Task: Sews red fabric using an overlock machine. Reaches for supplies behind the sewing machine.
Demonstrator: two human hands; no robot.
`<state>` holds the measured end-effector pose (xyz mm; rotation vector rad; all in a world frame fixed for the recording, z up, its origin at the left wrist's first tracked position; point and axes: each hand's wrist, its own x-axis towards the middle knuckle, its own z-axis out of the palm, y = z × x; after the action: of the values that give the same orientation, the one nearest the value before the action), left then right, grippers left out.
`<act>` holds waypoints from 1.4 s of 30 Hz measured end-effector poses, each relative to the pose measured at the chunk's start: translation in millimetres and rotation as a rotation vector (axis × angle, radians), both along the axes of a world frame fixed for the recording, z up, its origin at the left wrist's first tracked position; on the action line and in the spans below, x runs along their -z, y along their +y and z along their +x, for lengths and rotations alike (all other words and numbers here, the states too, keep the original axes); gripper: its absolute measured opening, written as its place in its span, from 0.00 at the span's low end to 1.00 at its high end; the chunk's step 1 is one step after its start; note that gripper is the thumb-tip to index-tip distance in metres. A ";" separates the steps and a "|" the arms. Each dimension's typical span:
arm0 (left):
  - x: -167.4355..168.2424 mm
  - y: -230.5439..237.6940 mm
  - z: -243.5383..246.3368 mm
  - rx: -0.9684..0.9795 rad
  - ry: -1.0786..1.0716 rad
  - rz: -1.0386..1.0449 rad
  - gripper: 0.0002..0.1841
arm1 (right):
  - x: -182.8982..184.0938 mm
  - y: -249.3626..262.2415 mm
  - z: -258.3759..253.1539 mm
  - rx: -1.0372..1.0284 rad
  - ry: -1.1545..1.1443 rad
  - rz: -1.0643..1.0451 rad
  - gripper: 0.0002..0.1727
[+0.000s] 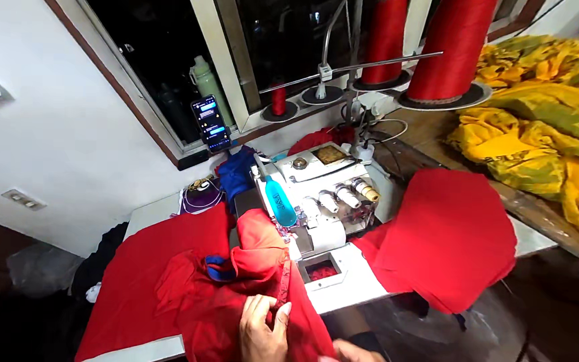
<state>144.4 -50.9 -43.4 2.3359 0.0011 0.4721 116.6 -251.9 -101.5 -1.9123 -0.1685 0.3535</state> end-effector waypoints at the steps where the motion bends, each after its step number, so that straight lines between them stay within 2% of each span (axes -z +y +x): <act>1: -8.9 0.4 -2.4 0.021 0.016 -0.050 0.08 | -9.5 2.8 9.7 0.049 -0.072 -0.025 0.20; 4: -29.5 -9.5 -3.9 0.080 0.124 -0.302 0.08 | -30.4 23.4 53.7 0.244 -0.299 0.035 0.21; 5: -30.8 -13.9 -3.5 0.090 0.168 -0.378 0.10 | -36.6 29.9 69.3 0.256 -0.284 0.076 0.21; 8: -24.1 -16.0 -7.8 0.152 0.365 -0.616 0.10 | -46.8 33.9 94.7 0.110 0.105 0.358 0.14; 9: -21.0 -13.6 -7.6 0.164 0.383 -0.632 0.08 | -45.0 34.1 98.0 0.080 0.187 0.468 0.12; 11: -20.7 -8.4 -4.2 0.170 0.369 -0.613 0.07 | -41.5 34.6 98.9 0.050 0.241 0.584 0.13; 14: -28.9 -5.2 7.7 0.182 0.298 -0.557 0.09 | -45.2 39.3 103.1 0.127 0.203 0.617 0.09; 19: -24.4 -3.7 -1.0 0.168 0.016 -0.114 0.08 | -34.6 32.4 90.4 0.256 0.032 0.404 0.08; 23: -27.0 -9.8 1.7 0.167 -0.162 0.115 0.09 | -35.4 32.4 81.7 0.314 -0.021 0.318 0.08; 29: -28.7 -18.0 6.5 0.157 -0.205 0.256 0.07 | -49.4 26.4 69.0 0.330 -0.062 0.135 0.06; 32: -26.0 -30.8 0.5 0.185 -0.171 0.422 0.02 | -56.6 26.5 62.8 0.315 -0.046 0.150 0.08; 35: -21.2 -45.1 -15.0 0.244 -0.153 0.554 0.06 | -70.9 24.8 64.5 0.264 -0.031 0.138 0.12; 37: -16.6 -47.1 -28.5 0.308 -0.147 0.557 0.09 | -71.6 22.4 70.6 0.217 -0.007 0.090 0.13; 39: -17.9 -40.3 -31.1 0.386 -0.124 0.395 0.08 | -59.8 21.4 76.9 0.223 -0.020 0.081 0.11; 41: -26.3 -27.3 -14.7 0.337 -0.144 0.265 0.11 | -49.7 17.5 77.3 0.267 -0.031 0.124 0.09; 42: -29.0 -21.1 -1.2 0.253 -0.179 0.273 0.12 | -46.7 14.8 76.2 0.291 -0.024 0.151 0.09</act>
<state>143.2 -72.0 -14.5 2.5032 -0.4650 0.5807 192.8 -237.1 -54.8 -1.7610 0.0667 0.1182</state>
